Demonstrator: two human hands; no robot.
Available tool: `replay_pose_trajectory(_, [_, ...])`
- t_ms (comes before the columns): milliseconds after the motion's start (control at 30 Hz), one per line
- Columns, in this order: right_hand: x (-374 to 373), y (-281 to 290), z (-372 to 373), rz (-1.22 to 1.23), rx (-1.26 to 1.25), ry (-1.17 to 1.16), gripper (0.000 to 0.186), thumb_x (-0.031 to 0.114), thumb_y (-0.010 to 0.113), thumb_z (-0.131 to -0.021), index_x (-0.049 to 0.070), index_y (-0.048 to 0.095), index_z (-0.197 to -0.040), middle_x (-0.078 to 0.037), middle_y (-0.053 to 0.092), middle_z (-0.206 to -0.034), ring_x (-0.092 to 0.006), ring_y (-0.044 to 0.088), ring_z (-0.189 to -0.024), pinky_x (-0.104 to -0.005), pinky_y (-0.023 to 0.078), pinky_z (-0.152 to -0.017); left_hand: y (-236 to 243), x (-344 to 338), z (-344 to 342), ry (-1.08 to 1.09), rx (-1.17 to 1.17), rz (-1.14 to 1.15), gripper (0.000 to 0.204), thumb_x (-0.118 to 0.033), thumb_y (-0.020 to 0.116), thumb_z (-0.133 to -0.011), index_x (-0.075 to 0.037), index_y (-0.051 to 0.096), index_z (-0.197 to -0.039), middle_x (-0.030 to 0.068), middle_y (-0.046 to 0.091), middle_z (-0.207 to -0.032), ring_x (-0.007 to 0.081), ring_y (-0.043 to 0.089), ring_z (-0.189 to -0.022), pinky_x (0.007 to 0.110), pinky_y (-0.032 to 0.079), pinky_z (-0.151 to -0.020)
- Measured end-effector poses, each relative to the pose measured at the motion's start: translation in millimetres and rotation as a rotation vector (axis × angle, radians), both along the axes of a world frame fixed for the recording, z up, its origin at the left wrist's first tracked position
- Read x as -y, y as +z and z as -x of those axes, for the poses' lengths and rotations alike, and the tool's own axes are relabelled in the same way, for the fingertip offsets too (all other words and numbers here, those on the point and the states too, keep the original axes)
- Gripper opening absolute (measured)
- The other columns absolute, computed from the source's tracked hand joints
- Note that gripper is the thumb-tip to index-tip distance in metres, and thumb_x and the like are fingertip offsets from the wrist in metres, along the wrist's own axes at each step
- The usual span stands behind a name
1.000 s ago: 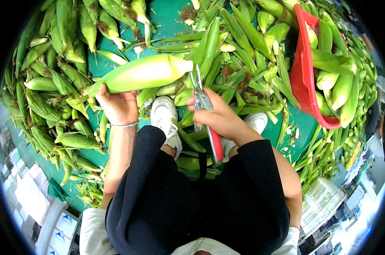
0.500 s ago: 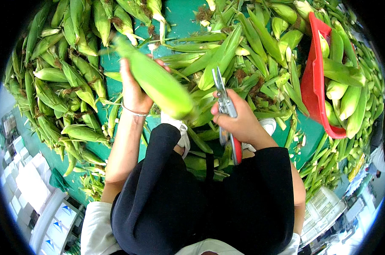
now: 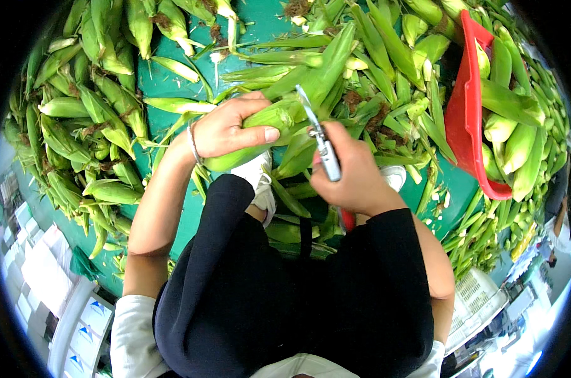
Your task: The person sits on the floor and uses shears to remove the husks and silk from corn cobs. They pick up each cob, trim the ends, and place the cleaned corn into a red basket while discarding the husks onto the floor.
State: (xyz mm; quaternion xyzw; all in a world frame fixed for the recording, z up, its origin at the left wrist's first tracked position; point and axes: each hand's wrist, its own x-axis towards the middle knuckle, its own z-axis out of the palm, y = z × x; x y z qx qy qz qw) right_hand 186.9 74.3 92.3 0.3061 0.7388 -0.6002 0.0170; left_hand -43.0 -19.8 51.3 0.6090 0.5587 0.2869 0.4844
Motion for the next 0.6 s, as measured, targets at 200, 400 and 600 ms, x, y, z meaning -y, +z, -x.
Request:
replay_pose_trajectory(200, [-2.7,-1.5,0.4,-0.399,-0.223,0.111,0.049,0.004,0.061,-0.068,0.001,0.046,-0.114,-0.01,0.059,-0.077,-0.0297,0.06,-0.068,-0.0356,0.048,-0.063,-3.0,7.6,-7.5,0.229,0.642,0.242,0.03,-0.025,0.068,-0.084,-0.003,0.054,-0.1,-0.0033,0.053,-0.088,0.0037,0.046,-0.08,0.021,0.04,-0.07])
replay_pose_trajectory(400, [4.7,14.4,-0.4,-0.06,0.024,-0.071,0.043,0.007,0.061,-0.07,0.004,0.047,-0.111,-0.012,0.058,-0.078,-0.0271,0.061,-0.069,-0.0358,0.049,-0.062,-1.7,1.4,-4.4,0.188,0.48,0.192,0.025,-0.023,0.066,-0.085,-0.002,0.057,-0.094,-0.0042,0.056,-0.077,0.0036,0.048,-0.069,0.02,0.04,-0.061])
replay_pose_trajectory(600, [-14.7,2.7,-0.9,0.1,-0.155,-0.354,0.058,0.02,0.075,-0.07,0.002,0.043,-0.115,-0.006,0.054,-0.096,-0.0164,0.054,-0.087,-0.0311,0.046,-0.078,-9.5,8.1,19.2,0.883,0.458,0.161,0.022,-0.025,0.056,-0.088,-0.004,0.059,-0.09,0.0034,0.062,-0.075,0.0105,0.055,-0.064,0.023,0.046,-0.059])
